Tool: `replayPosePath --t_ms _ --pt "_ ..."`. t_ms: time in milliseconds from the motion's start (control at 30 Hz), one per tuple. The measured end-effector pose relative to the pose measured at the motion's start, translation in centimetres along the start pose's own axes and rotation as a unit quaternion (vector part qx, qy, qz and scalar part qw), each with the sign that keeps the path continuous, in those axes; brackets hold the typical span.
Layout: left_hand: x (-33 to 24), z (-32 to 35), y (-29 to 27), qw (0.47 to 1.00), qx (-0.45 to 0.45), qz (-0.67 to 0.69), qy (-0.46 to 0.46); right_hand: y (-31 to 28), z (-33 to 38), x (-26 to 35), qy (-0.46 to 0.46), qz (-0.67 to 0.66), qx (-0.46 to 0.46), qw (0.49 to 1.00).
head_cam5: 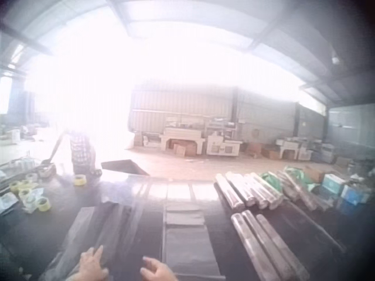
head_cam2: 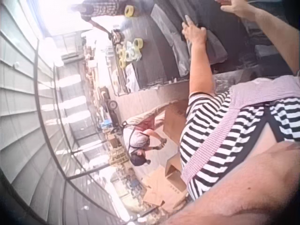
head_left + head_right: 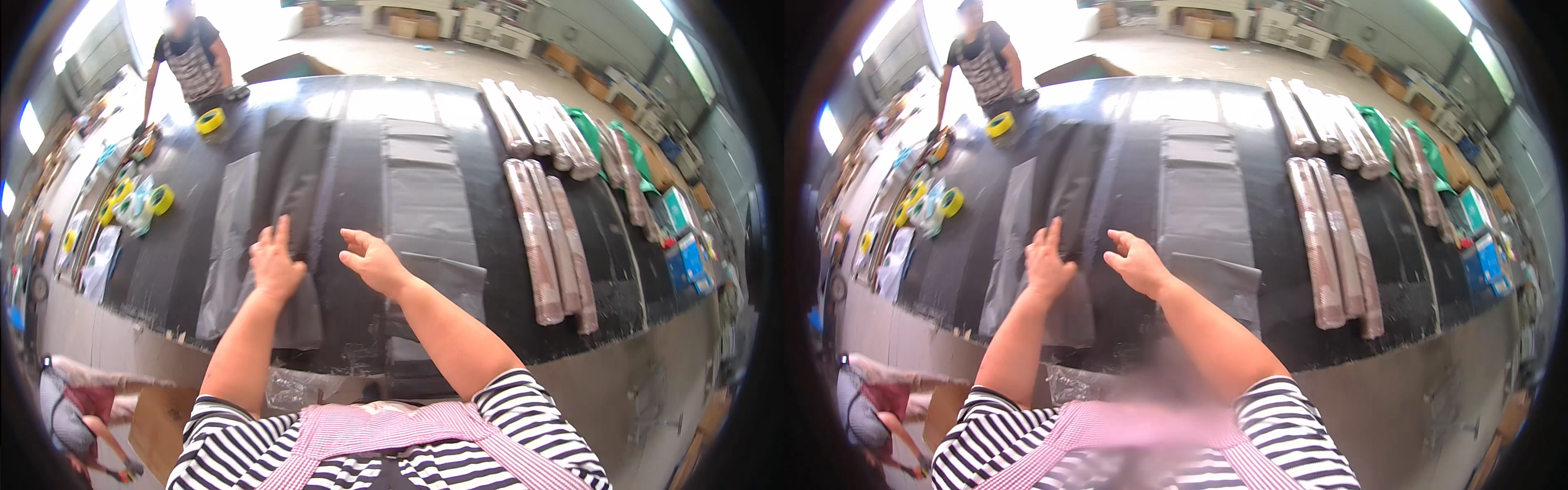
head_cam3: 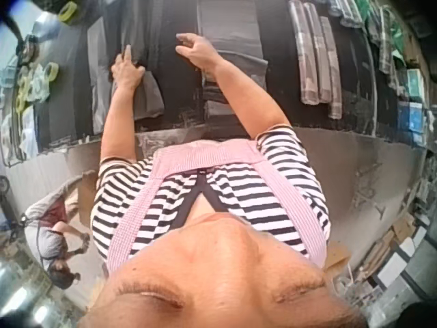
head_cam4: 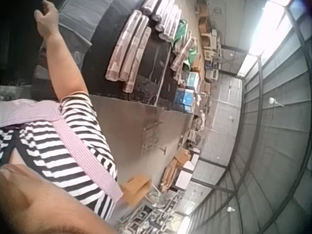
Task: The person places items inside a large plastic bag, seals it with adhesive, attaches a shipping label, and then puts the package into a cardboard box; later, they organize several long cylindrical rolls on the work table and place them into individual grey mailing bags.
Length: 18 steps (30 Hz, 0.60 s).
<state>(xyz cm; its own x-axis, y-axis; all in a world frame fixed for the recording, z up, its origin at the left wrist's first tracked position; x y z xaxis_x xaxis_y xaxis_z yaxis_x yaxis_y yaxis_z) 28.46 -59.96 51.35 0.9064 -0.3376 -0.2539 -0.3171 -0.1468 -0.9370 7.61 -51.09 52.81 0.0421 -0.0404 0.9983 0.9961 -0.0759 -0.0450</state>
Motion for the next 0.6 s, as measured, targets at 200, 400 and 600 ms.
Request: replayPosePath --t_ms 200,400,600 --pt "7.7 -2.8 3.8 0.994 0.110 0.020 0.010 -23.5 7.4 -2.0 0.016 0.516 -0.437 0.736" --pt "-1.7 -0.7 1.4 0.983 0.081 0.011 0.167 -29.3 17.9 -4.3 0.388 0.581 -0.338 0.631" --pt "-18.2 8.6 5.6 0.806 0.082 0.103 0.576 -26.9 21.3 -4.7 0.350 0.446 -0.325 0.757"
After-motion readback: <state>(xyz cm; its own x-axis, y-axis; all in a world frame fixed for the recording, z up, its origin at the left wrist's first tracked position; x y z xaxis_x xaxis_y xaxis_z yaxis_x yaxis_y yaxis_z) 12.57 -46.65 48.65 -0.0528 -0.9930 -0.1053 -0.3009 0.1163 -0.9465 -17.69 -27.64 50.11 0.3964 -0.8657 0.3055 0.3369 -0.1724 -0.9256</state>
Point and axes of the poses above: each hand's wrist, its own z-axis away from the middle knuckle, its own y-axis out of the palm, x = y × z, the point moved 2 cm from there along -z, towards the middle knuckle, and after that the axes turned 3 degrees about -z, right-handed, at the moved point
